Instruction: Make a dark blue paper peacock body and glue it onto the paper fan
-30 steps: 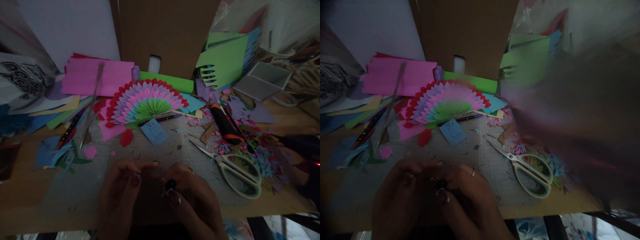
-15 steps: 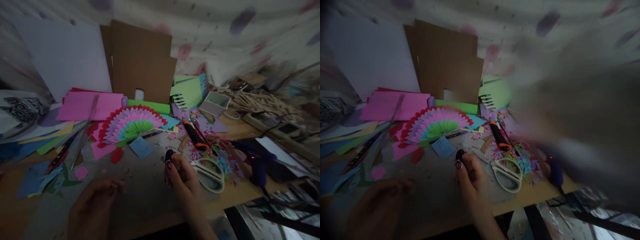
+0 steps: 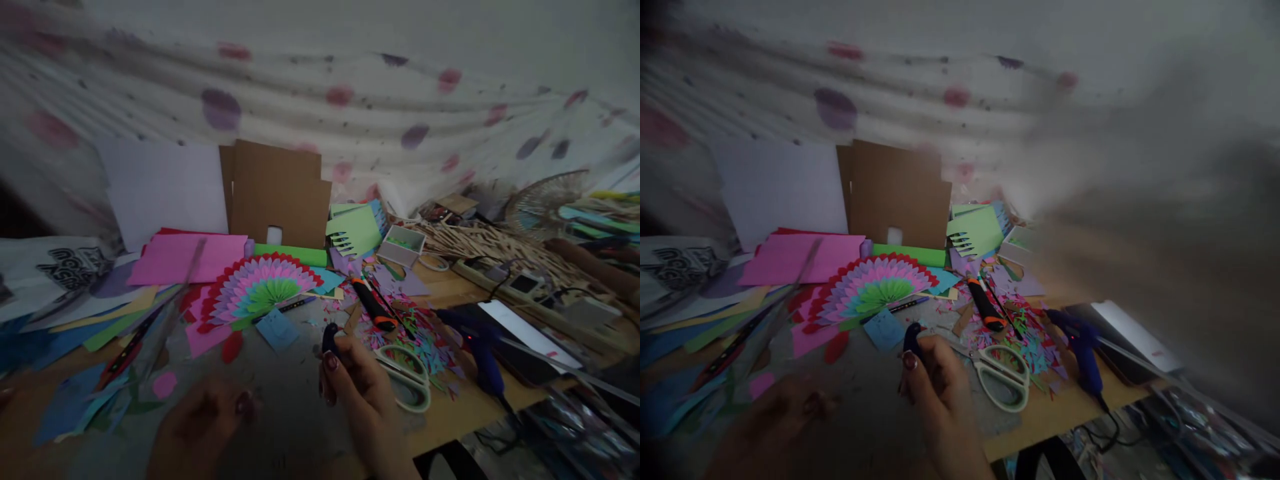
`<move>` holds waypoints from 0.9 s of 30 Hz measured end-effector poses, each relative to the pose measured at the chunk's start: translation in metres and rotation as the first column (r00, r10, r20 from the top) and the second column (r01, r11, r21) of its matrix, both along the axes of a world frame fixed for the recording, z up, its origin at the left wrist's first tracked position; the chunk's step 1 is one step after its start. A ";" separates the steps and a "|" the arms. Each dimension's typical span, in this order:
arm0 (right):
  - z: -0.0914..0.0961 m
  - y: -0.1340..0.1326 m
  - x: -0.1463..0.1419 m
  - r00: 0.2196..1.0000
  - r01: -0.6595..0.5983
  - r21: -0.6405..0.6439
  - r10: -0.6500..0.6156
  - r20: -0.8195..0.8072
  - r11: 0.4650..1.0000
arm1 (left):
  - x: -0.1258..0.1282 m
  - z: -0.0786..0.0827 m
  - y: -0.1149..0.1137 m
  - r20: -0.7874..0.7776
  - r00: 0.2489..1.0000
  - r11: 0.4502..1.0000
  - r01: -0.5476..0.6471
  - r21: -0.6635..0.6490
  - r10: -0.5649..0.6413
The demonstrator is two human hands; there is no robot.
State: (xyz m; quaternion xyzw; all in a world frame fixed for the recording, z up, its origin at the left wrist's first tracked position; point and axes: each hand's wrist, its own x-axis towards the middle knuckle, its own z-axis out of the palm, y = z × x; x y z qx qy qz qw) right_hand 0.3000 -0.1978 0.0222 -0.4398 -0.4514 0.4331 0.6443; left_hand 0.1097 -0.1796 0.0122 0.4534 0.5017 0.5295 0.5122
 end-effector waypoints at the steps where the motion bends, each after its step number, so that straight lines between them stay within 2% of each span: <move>1: -0.003 -0.001 -0.001 1.000 -0.024 -0.007 0.024 -0.006 1.000 | 0.005 0.002 0.002 0.037 0.999 0.999 -0.021 -0.024 0.022; 3: -0.007 -0.001 -0.003 0.999 -0.050 -0.018 0.049 -0.020 0.999 | 0.012 0.003 0.007 0.140 0.990 0.997 -0.013 -0.076 0.023; 7: -0.010 0.000 -0.011 0.996 -0.055 -0.019 0.053 -0.071 0.998 | 0.016 0.002 0.014 0.379 0.925 0.979 0.110 -0.171 -0.038; 10: -0.005 -0.003 -0.018 0.992 -0.106 -0.081 0.100 -0.080 0.991 | 0.019 0.004 0.011 0.453 0.891 0.961 0.124 -0.249 0.002; 13: 0.000 -0.008 -0.023 0.992 -0.111 -0.159 0.098 -0.083 0.981 | 0.024 0.006 0.006 0.477 0.878 0.952 0.109 -0.287 0.043; 15: 0.001 -0.009 -0.025 0.991 -0.093 -0.167 0.075 -0.110 0.982 | 0.027 0.008 0.004 0.477 0.877 0.956 0.090 -0.280 0.057; 17: -0.001 -0.009 -0.024 0.990 -0.065 -0.128 0.048 -0.132 0.990 | 0.027 0.009 0.004 0.441 0.896 0.964 0.070 -0.258 0.053; 21: -0.008 -0.006 -0.019 0.996 -0.029 0.010 0.030 -0.086 1.000 | 0.024 0.010 0.007 0.231 0.971 0.979 0.106 -0.176 -0.064; 23: -0.011 -0.005 -0.017 0.996 -0.027 0.019 0.028 -0.079 0.999 | 0.022 0.008 0.007 0.182 0.979 0.982 0.120 -0.145 -0.092; 27: -0.014 -0.006 -0.017 0.995 -0.032 -0.011 0.030 -0.091 0.999 | 0.022 0.005 0.006 0.357 0.930 0.977 0.149 -0.152 -0.086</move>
